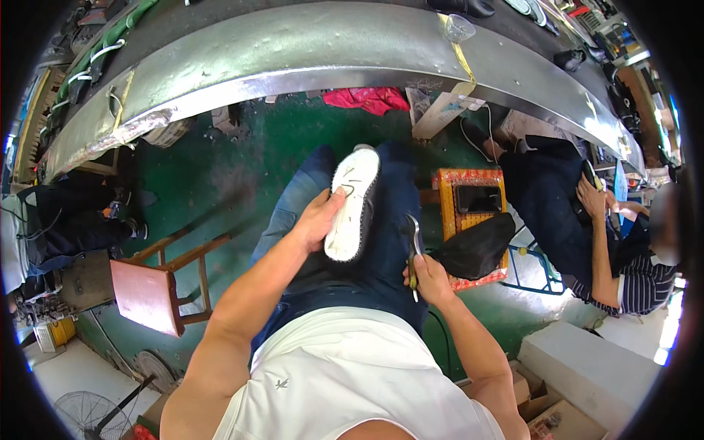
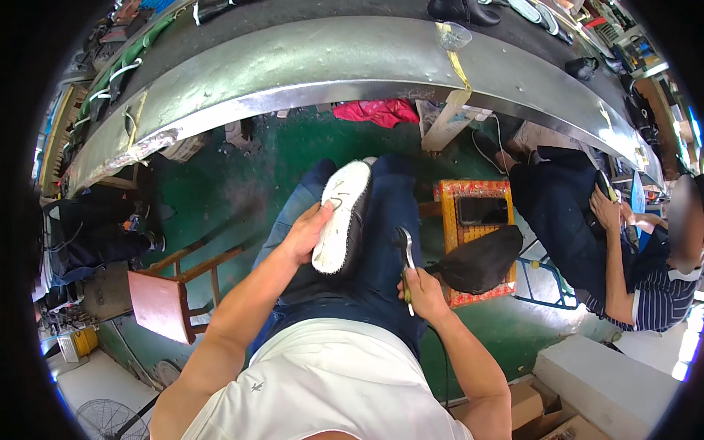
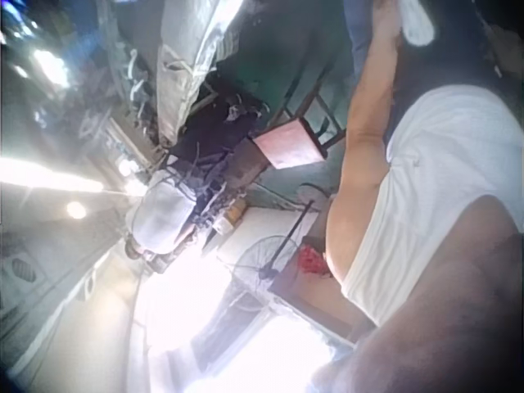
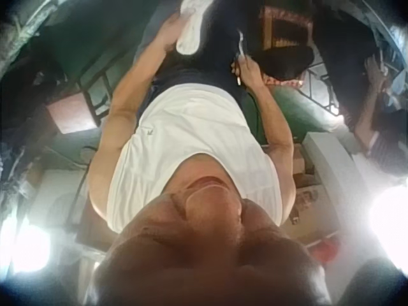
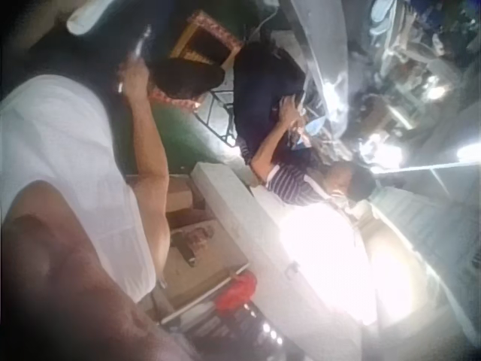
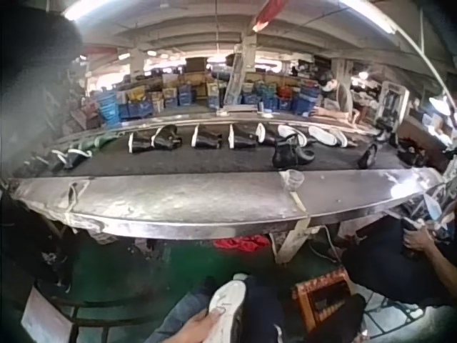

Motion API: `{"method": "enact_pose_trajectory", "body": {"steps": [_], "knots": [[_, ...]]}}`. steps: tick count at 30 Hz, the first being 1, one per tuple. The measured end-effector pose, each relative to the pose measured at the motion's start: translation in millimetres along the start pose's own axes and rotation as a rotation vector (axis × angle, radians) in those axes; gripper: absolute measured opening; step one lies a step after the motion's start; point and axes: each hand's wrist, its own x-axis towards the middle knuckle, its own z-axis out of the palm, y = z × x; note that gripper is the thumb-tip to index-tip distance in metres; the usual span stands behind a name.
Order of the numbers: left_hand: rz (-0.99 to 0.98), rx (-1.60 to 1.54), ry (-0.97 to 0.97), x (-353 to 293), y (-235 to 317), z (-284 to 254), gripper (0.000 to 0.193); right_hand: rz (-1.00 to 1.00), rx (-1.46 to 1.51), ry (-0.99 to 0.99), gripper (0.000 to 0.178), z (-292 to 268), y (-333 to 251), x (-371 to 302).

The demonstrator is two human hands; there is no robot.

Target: Manual lasting of shoe uppers over soles using pliers and adhesive, then placing on conveyor belt.

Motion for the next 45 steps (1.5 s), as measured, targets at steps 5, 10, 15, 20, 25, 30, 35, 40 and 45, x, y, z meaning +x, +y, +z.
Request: {"method": "enact_pose_trajectory", "body": {"steps": [5, 10, 15, 20, 25, 30, 35, 40, 45], "knots": [[0.364, -0.469, -0.14, -53, 58, 34, 0.058, -0.316, -0.916, -0.016, 0.04, 2, -54, -26], [0.586, -0.406, -0.146, -67, 84, 48, 0.055, -0.422, -0.307, -0.114, 0.094, 11, -89, -22], [1.019, -0.224, -0.013, -67, 80, 60, 0.052, -0.304, 0.595, -0.362, 0.114, 63, -169, -2], [1.174, -0.101, -0.017, -84, 91, 75, 0.057, -0.419, 0.736, -0.427, 0.115, 71, -187, 0], [1.276, -0.008, -0.039, -92, 95, 77, 0.062, -0.467, 0.859, -0.449, 0.115, 73, -187, 12], [1.064, 0.08, 0.152, -85, 111, 70, 0.064, -0.779, 0.512, -0.005, 0.122, 72, -214, 20], [0.771, -0.588, -0.015, -57, 152, 72, 0.084, -1.313, -0.669, 0.575, 0.096, 55, -245, 13], [0.485, -0.79, -0.278, -10, 193, 32, 0.079, -1.407, -0.437, 0.214, 0.053, 47, -260, 31], [0.322, -0.885, -0.434, 26, 230, 33, 0.076, -1.121, -0.347, 0.209, 0.05, 23, -265, 67]]}}
